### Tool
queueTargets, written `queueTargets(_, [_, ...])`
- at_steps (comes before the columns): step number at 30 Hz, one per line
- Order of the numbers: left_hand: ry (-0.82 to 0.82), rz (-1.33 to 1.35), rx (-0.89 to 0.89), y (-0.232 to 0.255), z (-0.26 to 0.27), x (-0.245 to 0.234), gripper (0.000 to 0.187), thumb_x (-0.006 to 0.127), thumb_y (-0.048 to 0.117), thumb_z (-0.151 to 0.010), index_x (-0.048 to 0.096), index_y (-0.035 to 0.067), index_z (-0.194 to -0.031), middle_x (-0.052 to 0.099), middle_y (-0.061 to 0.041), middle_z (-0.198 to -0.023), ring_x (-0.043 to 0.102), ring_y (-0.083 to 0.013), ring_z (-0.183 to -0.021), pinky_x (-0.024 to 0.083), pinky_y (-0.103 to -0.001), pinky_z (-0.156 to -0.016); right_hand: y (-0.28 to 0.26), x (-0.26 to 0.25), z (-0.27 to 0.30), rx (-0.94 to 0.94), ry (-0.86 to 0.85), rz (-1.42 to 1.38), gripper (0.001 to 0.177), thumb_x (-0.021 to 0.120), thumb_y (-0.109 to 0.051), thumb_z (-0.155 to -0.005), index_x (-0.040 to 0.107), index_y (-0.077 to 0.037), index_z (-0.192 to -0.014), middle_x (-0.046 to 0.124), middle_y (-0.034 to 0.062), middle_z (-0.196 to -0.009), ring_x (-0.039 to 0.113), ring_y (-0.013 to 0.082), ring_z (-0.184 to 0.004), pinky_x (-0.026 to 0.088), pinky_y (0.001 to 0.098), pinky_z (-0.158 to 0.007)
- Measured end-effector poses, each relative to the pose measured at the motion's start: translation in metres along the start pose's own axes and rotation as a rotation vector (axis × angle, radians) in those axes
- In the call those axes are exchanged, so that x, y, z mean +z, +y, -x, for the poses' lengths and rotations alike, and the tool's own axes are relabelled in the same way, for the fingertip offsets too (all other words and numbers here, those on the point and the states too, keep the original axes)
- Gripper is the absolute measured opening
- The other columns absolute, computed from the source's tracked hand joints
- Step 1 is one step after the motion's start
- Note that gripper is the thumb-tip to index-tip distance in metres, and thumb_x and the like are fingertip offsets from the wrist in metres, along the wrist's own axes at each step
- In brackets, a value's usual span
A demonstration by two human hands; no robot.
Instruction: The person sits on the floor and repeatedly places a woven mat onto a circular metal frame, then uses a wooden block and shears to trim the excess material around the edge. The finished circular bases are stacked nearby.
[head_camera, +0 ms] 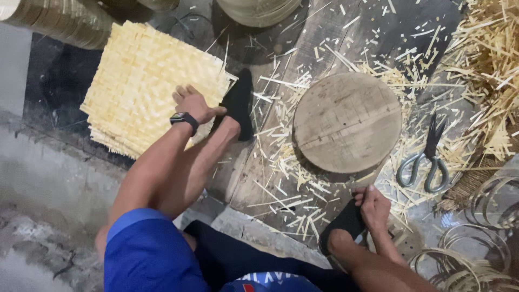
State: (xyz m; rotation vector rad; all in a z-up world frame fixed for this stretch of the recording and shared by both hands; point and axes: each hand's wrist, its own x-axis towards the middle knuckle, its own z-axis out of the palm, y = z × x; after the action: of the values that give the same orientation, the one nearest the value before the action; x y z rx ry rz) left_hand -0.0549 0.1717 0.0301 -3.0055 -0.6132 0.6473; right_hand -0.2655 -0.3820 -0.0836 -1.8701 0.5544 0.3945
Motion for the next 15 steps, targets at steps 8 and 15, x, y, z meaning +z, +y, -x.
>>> queueTargets(8, [0.405,0.176,0.125,-0.034,0.009,-0.048,0.024,0.060,0.019,-0.088,0.078,0.004,-0.084,0.072,-0.026,-0.082,0.070,-0.0444,-0.078,0.056,-0.053,-0.078,0.001,0.001,0.003,-0.072,-0.004,-0.087,0.051,0.044,-0.031,-0.115,0.071,0.009,-0.097,0.071,0.0105,-0.079,0.062,0.0139,-0.062,0.051,0.0274,-0.061])
queueTargets(15, [0.834,-0.087,0.512,0.020,0.095,-0.157,0.007,0.066,0.004,-0.098,0.064,0.004,-0.105,0.065,-0.016,-0.088,0.064,-0.0359,-0.084,0.050,-0.048,-0.069,-0.025,-0.022,0.002,-0.026,0.018,-0.089,0.054,0.042,-0.035,-0.117,0.068,0.008,-0.099,0.067,0.0139,-0.076,0.059,0.0178,-0.062,0.047,0.0322,-0.061])
